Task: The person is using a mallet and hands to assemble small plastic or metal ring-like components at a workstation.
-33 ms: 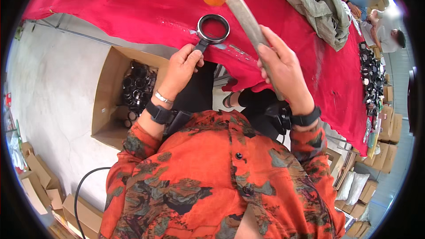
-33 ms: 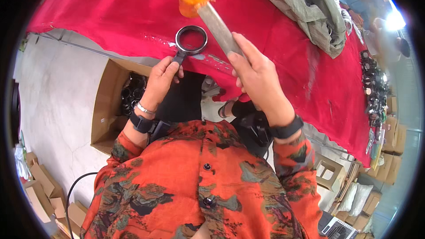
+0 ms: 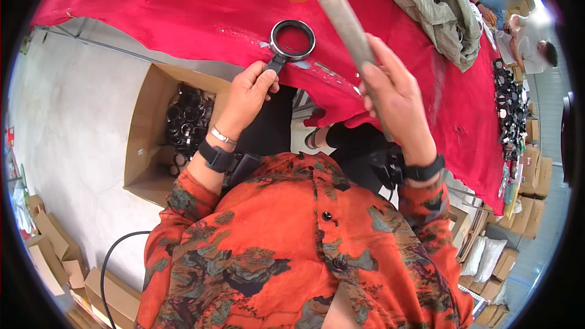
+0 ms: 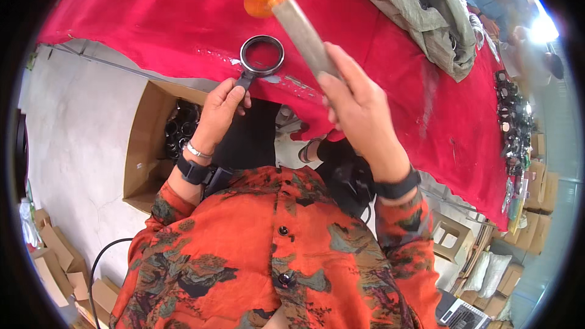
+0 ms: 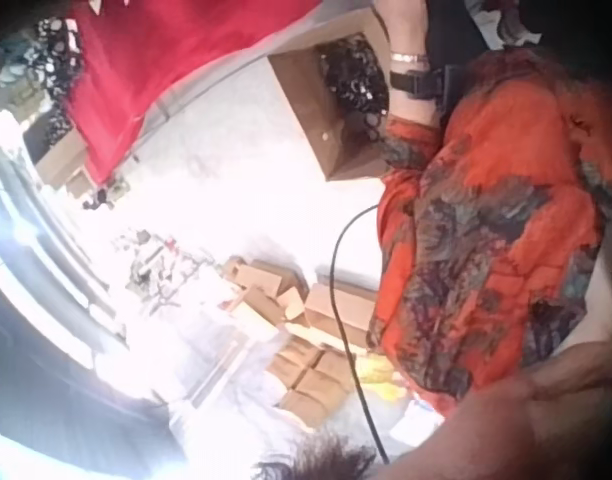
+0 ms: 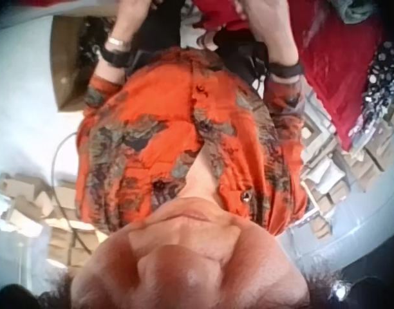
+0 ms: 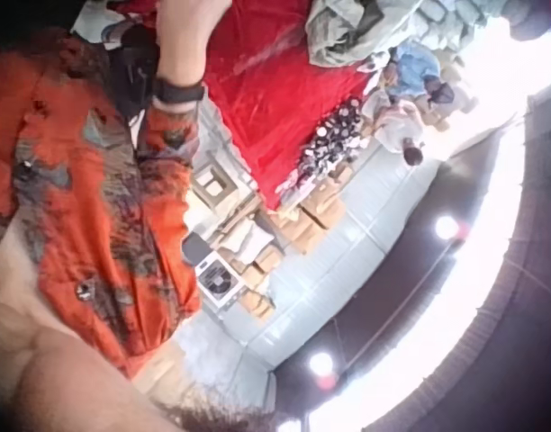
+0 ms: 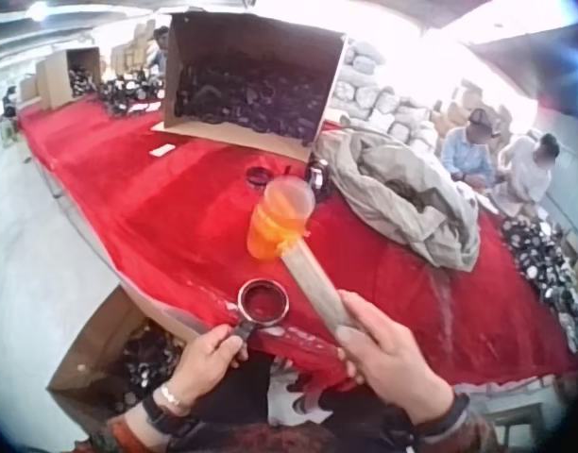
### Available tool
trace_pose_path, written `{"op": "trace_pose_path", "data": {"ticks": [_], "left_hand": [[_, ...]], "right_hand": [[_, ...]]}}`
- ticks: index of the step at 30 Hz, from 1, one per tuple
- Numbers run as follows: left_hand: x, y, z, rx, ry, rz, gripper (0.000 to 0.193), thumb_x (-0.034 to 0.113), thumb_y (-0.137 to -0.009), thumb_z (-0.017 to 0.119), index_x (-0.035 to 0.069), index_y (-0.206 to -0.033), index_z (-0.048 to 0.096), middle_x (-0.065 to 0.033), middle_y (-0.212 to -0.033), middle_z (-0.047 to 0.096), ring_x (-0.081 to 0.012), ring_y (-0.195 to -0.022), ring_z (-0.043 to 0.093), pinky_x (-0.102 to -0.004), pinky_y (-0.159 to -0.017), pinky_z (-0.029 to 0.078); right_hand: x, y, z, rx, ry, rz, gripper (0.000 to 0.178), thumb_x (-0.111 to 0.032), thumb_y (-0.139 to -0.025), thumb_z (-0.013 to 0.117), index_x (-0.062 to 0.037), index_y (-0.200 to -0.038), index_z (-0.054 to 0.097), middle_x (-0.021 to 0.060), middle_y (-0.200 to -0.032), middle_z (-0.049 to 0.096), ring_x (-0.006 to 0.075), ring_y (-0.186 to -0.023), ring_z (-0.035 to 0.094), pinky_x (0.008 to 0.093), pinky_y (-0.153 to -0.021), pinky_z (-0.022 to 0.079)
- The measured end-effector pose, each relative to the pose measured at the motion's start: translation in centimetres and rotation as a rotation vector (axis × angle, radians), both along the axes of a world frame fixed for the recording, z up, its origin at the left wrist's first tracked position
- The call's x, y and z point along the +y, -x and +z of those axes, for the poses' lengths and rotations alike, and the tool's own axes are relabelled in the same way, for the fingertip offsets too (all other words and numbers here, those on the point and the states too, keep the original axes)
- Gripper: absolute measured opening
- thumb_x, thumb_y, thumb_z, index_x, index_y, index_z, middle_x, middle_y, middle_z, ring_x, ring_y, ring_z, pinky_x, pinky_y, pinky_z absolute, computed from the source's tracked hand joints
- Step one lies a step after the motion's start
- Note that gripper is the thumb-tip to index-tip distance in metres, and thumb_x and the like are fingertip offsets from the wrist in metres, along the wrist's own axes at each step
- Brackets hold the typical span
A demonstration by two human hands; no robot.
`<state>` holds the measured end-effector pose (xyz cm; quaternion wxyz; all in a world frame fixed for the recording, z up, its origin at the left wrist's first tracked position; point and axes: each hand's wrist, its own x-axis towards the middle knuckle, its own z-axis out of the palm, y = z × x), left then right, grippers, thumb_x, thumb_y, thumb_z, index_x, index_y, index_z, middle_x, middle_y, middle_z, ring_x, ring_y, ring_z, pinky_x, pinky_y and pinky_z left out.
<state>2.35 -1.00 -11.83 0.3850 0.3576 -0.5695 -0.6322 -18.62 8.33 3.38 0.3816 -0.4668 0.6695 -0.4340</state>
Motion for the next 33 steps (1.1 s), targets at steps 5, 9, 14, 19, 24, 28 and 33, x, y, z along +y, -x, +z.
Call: {"op": "trace_pose_path", "data": {"ticks": [5, 9, 14, 19, 24, 28, 33], "left_hand": [[-0.6, 0.0, 0.6, -0.013, 0.021, -0.082, 0.024, 0.026, -0.101, 0.05, 0.006, -0.09, 0.057, -0.0003, -0.08, 0.06, -0.008, -0.075, 0.056, -0.0233, -0.065, 0.046], [0.0, 0.2, 0.3, -0.005, 0.006, -0.041, 0.024, 0.024, -0.099, 0.052, 0.005, -0.086, 0.057, -0.001, -0.076, 0.06, -0.0078, -0.072, 0.057, -0.0234, -0.061, 0.046], [0.0, -0.4, 0.0, -0.005, -0.016, -0.054, 0.023, 0.025, -0.101, 0.05, 0.006, -0.09, 0.056, -0.0008, -0.081, 0.059, -0.0081, -0.075, 0.057, -0.0235, -0.064, 0.047], [-1.3, 0.2, 0.0, -0.023, -0.026, -0.095, 0.023, 0.027, -0.101, 0.049, 0.007, -0.095, 0.056, -0.0007, -0.085, 0.059, -0.0085, -0.078, 0.057, -0.0235, -0.066, 0.048], [0.2, -0.3, 0.8, 0.038, -0.029, -0.028, 0.025, 0.025, -0.101, 0.049, 0.006, -0.087, 0.057, 0.0, -0.08, 0.06, -0.0074, -0.074, 0.057, -0.0232, -0.063, 0.047], [-0.2, 0.8, 0.5, 0.049, -0.013, -0.092, 0.025, 0.026, -0.101, 0.049, 0.006, -0.089, 0.057, 0.0001, -0.08, 0.06, -0.0079, -0.075, 0.058, -0.0235, -0.064, 0.048], [0.2, -0.1, 0.3, 0.015, -0.045, -0.069, 0.024, 0.026, -0.1, 0.049, 0.006, -0.09, 0.058, -0.0005, -0.079, 0.061, -0.0087, -0.075, 0.058, -0.0241, -0.064, 0.048]], "right_hand": [[3.5, 1.4, -3.1, -0.042, 0.034, -0.036, 0.049, -0.016, -0.097, 0.055, -0.01, -0.145, 0.042, -0.0021, -0.075, 0.054, 0.0033, -0.058, 0.048, 0.018, -0.051, 0.041], [3.9, 2.1, -2.1, -0.096, -0.113, -0.091, 0.05, -0.019, -0.098, 0.055, -0.0097, -0.145, 0.041, -0.0017, -0.076, 0.054, 0.0036, -0.058, 0.048, 0.0183, -0.05, 0.042], [6.4, 1.4, -1.4, -0.073, 0.175, -0.121, 0.051, -0.022, -0.099, 0.054, -0.0094, -0.146, 0.039, -0.0008, -0.078, 0.055, 0.0035, -0.059, 0.048, 0.0174, -0.052, 0.042], [9.1, 2.7, -5.3, -0.205, -0.033, -0.159, 0.05, -0.019, -0.098, 0.054, -0.0085, -0.145, 0.041, -0.0012, -0.078, 0.056, 0.0029, -0.06, 0.048, 0.0178, -0.052, 0.042], [10.6, 2.2, -3.0, -0.002, 0.226, -0.078, 0.051, -0.01, -0.094, 0.056, -0.0045, -0.143, 0.042, 0.0028, -0.084, 0.061, 0.008, -0.066, 0.054, 0.0226, -0.06, 0.047], [10.2, 2.1, -7.8, 0.468, 0.175, 0.176, 0.054, -0.005, -0.088, 0.064, -0.0035, -0.139, 0.046, 0.0197, -0.106, 0.065, 0.0275, -0.096, 0.066, 0.0316, -0.087, 0.049], [8.0, 0.8, -2.1, 0.206, 0.179, 0.14, 0.049, -0.002, -0.09, 0.061, 0.0008, -0.137, 0.047, 0.0145, -0.099, 0.065, 0.0164, -0.087, 0.065, 0.0286, -0.082, 0.05]]}}
